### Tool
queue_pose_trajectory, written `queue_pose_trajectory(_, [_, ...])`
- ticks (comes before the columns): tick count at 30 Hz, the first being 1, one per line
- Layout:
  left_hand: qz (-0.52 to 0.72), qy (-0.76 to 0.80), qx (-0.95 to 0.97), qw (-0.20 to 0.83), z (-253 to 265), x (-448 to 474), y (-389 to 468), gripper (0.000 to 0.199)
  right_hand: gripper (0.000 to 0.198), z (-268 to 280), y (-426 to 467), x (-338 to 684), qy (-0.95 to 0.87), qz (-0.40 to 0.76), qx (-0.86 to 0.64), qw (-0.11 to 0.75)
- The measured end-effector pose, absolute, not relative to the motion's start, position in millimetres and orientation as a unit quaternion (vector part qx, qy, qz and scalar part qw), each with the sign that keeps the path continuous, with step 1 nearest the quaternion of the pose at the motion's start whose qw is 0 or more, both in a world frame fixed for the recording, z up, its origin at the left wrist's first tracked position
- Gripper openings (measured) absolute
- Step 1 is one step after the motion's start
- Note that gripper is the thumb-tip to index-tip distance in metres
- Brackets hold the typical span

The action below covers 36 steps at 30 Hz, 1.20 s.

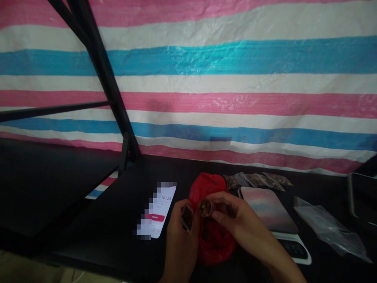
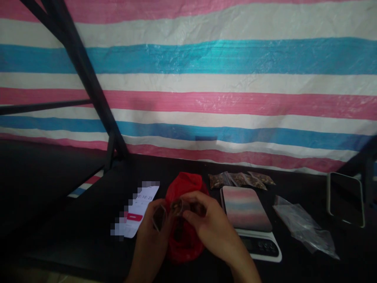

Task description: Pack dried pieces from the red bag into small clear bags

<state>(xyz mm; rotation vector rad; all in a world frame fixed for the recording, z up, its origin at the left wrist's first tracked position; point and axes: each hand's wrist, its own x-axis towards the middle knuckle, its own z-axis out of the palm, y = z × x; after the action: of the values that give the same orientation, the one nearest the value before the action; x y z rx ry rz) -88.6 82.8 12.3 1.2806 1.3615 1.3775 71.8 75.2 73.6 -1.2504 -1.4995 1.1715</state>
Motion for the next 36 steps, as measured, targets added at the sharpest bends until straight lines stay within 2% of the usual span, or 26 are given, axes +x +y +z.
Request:
queue_pose_trajectory(6, [0.542, 0.519, 0.530, 0.396, 10.0, -86.7, 79.8, 0.023, 0.043, 83.4, 60.0, 48.5, -0.693, 0.292, -0.543, 0.373])
queue_pose_trajectory(14, [0.545, 0.516, 0.535, 0.387, 7.5, -84.6, 80.2, 0.026, 0.051, 85.9, 52.4, 31.6, -0.737, 0.241, -0.562, 0.288])
queue_pose_trajectory(18, [0.539, 0.513, 0.527, 0.411, 12.4, -83.7, 80.2, 0.026, 0.054, 82.8, 55.8, 36.8, -0.744, 0.221, -0.560, 0.290])
queue_pose_trajectory(26, [0.542, 0.496, 0.514, 0.443, 13.1, -86.5, 80.0, 0.023, 0.036, 79.4, 65.0, 43.1, -0.695, 0.299, -0.524, 0.391])
queue_pose_trajectory(30, [0.554, 0.530, 0.516, 0.383, 14.6, -87.6, 80.4, 0.024, 0.030, 74.3, 67.3, 56.5, -0.631, 0.378, -0.520, 0.433])
queue_pose_trajectory(33, [0.560, 0.534, 0.538, 0.335, 13.9, -89.4, 81.4, 0.016, 0.025, 70.8, 68.0, 70.6, -0.619, 0.404, -0.523, 0.425])
queue_pose_trajectory(36, [0.573, 0.543, 0.542, 0.289, 13.2, -91.6, 83.2, 0.013, 0.023, 65.3, 70.1, 78.0, -0.643, 0.337, -0.572, 0.383])
